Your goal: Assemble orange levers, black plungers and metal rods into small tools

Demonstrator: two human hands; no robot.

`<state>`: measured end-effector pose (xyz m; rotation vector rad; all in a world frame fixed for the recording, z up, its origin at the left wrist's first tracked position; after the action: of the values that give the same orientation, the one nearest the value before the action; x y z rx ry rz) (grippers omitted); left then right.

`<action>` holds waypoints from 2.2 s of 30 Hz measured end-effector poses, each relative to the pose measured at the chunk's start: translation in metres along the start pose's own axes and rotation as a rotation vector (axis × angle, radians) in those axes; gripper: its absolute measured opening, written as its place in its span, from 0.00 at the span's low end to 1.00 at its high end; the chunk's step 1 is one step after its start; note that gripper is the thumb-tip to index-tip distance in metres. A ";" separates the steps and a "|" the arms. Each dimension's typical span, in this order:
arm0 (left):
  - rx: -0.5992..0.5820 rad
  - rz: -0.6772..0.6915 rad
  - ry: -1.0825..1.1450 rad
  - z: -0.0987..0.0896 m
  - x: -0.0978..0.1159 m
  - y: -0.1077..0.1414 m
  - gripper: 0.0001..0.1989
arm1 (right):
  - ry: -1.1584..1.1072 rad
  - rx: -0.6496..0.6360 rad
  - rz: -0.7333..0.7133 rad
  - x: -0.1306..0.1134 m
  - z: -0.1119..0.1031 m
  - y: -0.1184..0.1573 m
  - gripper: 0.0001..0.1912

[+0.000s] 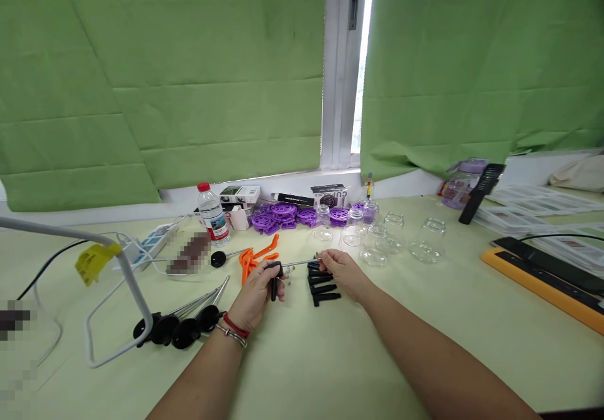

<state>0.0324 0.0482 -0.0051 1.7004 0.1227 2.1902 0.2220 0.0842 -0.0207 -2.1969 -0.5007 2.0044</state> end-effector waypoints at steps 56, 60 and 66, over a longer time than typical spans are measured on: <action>0.003 -0.017 0.005 -0.002 -0.003 -0.002 0.13 | -0.070 -0.003 -0.072 -0.003 -0.003 -0.001 0.12; 0.007 -0.026 0.020 -0.003 -0.004 -0.003 0.14 | -0.056 -0.006 -0.053 0.000 -0.002 -0.002 0.13; 0.010 -0.023 0.007 -0.002 -0.003 -0.002 0.12 | 0.016 -0.026 -0.027 -0.002 -0.001 -0.001 0.16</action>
<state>0.0320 0.0496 -0.0091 1.6889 0.1551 2.1824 0.2224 0.0846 -0.0180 -2.2071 -0.5542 1.9765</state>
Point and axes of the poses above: each hand's wrist, its own y-axis away from the middle knuckle, its own z-axis out of the palm, x = y × z, the point moved 7 cm from there along -y, towards the middle knuckle, and after that the axes turned 13 degrees about -z, right-handed, at the moved point
